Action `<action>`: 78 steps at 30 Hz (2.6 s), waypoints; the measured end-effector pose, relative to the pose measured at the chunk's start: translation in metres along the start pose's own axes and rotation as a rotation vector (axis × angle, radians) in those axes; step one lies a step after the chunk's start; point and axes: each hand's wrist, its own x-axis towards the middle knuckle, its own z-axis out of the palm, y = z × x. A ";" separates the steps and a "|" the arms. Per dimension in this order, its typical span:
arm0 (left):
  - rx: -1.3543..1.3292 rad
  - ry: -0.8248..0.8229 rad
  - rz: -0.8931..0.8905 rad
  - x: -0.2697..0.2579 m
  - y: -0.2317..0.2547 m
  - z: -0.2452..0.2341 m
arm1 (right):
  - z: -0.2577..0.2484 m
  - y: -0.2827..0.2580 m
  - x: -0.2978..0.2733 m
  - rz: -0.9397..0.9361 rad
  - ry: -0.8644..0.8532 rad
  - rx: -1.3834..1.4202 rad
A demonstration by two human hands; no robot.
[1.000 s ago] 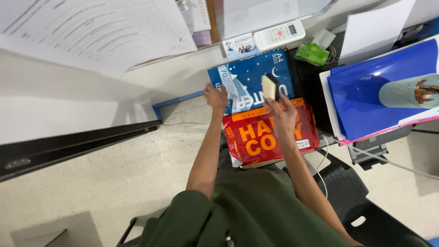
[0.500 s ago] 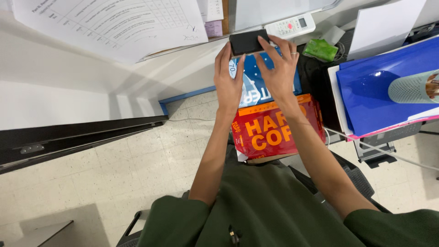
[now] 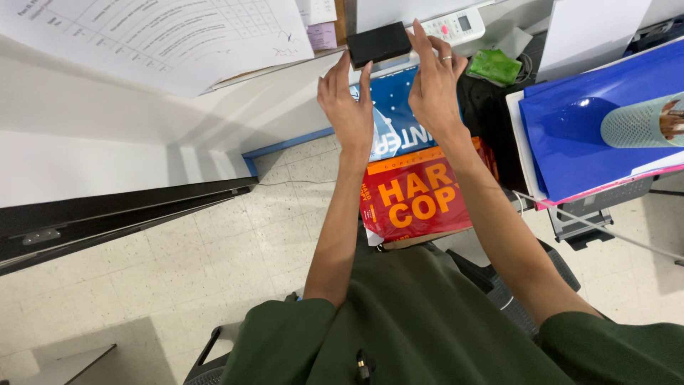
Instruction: The person connects a power adapter, gathers several packages of paper and clipboards, and discards a crumbled piece of paper into a trash can.
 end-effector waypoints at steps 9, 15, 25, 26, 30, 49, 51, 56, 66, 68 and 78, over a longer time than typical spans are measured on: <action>0.081 0.050 0.048 -0.009 -0.006 0.005 | 0.002 0.003 -0.002 -0.024 -0.014 0.001; 0.085 0.007 0.044 -0.014 -0.004 0.002 | -0.006 0.002 -0.007 0.030 0.083 0.085; 0.012 -0.141 0.022 -0.073 -0.055 -0.008 | 0.010 0.071 -0.116 0.543 0.410 0.575; 0.111 -0.152 0.116 -0.083 -0.069 -0.005 | 0.022 0.085 -0.136 0.586 0.348 0.634; 0.184 -0.274 -0.013 -0.117 -0.127 0.011 | 0.045 0.117 -0.214 1.119 -0.120 0.743; -0.021 -0.412 -0.623 -0.133 -0.218 0.083 | 0.115 0.053 -0.185 1.363 -0.170 1.210; -0.061 -0.418 -0.654 -0.143 -0.237 0.086 | 0.114 0.054 -0.188 1.408 -0.106 1.329; -0.104 -0.113 -0.474 -0.138 -0.285 0.113 | 0.123 0.057 -0.192 1.436 -0.051 1.451; -0.162 -0.488 -0.569 -0.085 -0.279 0.121 | 0.201 0.091 -0.188 1.797 0.079 1.147; -0.230 -0.458 -0.460 -0.085 -0.281 0.127 | 0.207 0.089 -0.185 1.798 0.071 1.120; -0.061 -0.404 -0.418 -0.078 -0.303 0.138 | 0.215 0.098 -0.219 1.431 0.043 1.042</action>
